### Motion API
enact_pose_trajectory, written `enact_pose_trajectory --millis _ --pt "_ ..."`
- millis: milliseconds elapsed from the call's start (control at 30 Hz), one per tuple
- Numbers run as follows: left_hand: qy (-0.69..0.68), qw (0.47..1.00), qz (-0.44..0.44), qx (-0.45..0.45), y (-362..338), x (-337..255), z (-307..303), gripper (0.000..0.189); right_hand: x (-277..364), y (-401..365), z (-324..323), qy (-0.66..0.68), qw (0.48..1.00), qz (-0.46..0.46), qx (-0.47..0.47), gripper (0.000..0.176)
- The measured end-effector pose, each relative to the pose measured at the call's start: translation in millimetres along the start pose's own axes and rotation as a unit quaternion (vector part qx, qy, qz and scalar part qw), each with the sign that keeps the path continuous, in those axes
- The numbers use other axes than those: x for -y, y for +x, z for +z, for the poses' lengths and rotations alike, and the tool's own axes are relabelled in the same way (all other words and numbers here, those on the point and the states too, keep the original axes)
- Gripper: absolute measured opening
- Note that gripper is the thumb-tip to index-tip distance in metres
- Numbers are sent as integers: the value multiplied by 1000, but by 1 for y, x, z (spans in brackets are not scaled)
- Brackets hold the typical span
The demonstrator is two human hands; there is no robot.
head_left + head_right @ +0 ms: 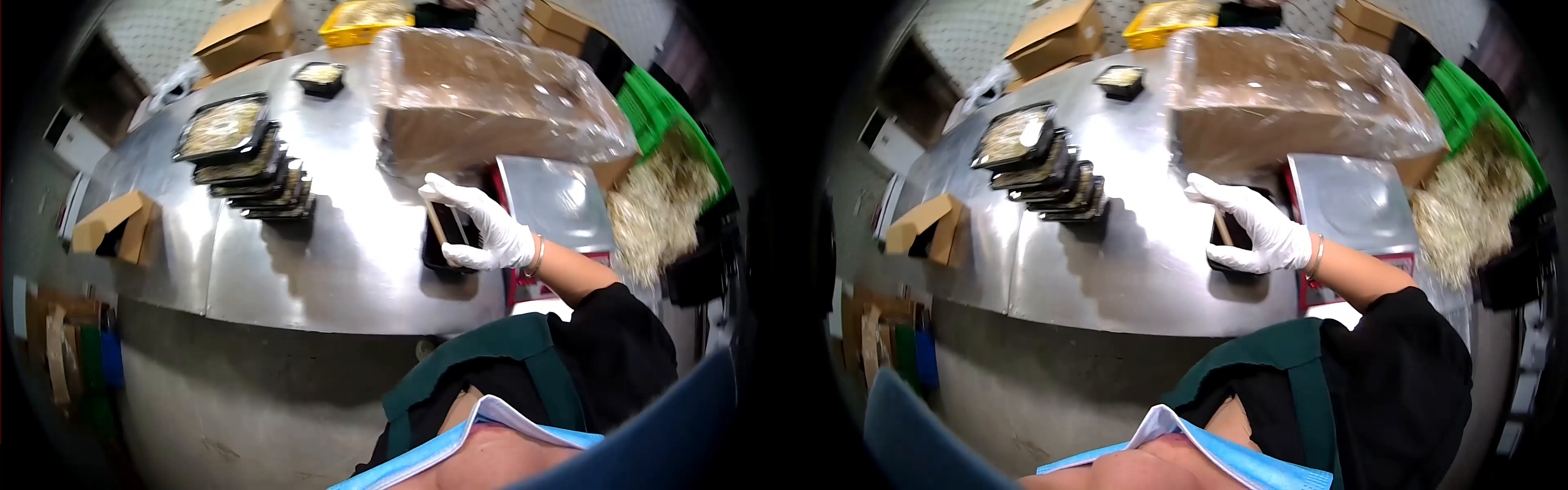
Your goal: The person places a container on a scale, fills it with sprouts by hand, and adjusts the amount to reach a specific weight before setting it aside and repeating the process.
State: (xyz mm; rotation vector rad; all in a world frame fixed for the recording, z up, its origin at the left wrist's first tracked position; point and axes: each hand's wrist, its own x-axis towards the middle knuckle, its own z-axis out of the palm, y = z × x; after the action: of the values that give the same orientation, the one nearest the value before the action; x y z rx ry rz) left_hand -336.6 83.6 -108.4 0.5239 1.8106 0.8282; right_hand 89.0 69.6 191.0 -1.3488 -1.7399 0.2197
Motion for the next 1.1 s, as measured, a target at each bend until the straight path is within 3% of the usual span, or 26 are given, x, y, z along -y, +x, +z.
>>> enact_pose_trajectory --millis 33,100,167,300,433,467,500,567,633,700,767,833,900,933,1000,1033,1100 --pt "41 998 -3 49 -5 14 8 44 6 -21 -10 58 997 58 -4 76" --pt "104 984 19 142 -11 30 33 44 5 -62 -28 -5 1000 27 -13 74" --pt "161 959 48 227 -20 39 66 44 13 -98 -51 -11 997 77 20 77" --pt "239 901 97 348 -62 60 140 45 25 -190 -114 -15 988 148 -46 74" --pt "296 867 116 384 -124 100 187 47 35 -317 -234 -306 929 163 -131 66" --pt "310 862 117 385 -141 111 194 47 49 -350 -272 -415 879 160 -173 61" --pt "324 857 117 383 -158 120 197 47 60 -385 -310 -455 822 250 -232 54" --pt "356 845 112 383 -194 139 199 48 78 -467 -389 -503 708 256 -423 45" --pt "392 830 102 384 -222 154 197 49 112 -533 -438 -732 499 314 -342 48" --pt "425 814 96 385 -243 165 191 51 124 -586 -456 -729 423 465 -271 50" --pt "461 794 94 386 -254 170 184 52 130 -605 -462 -639 462 584 -190 38" --pt "494 775 92 382 -260 168 174 53 123 -620 -461 -619 459 584 -257 31" --pt "529 756 88 375 -257 161 162 55 128 -613 -461 -544 417 675 -271 28" --pt "547 743 82 377 -255 153 159 55 127 -618 -461 -565 410 656 -288 29" --pt "589 710 71 380 -253 141 147 57 135 -601 -460 -651 345 612 -289 32" --pt "609 689 62 388 -251 129 145 58 144 -584 -459 -638 365 588 -338 27" --pt "611 662 20 433 -272 89 160 59 148 -574 -447 -673 448 428 -403 17"
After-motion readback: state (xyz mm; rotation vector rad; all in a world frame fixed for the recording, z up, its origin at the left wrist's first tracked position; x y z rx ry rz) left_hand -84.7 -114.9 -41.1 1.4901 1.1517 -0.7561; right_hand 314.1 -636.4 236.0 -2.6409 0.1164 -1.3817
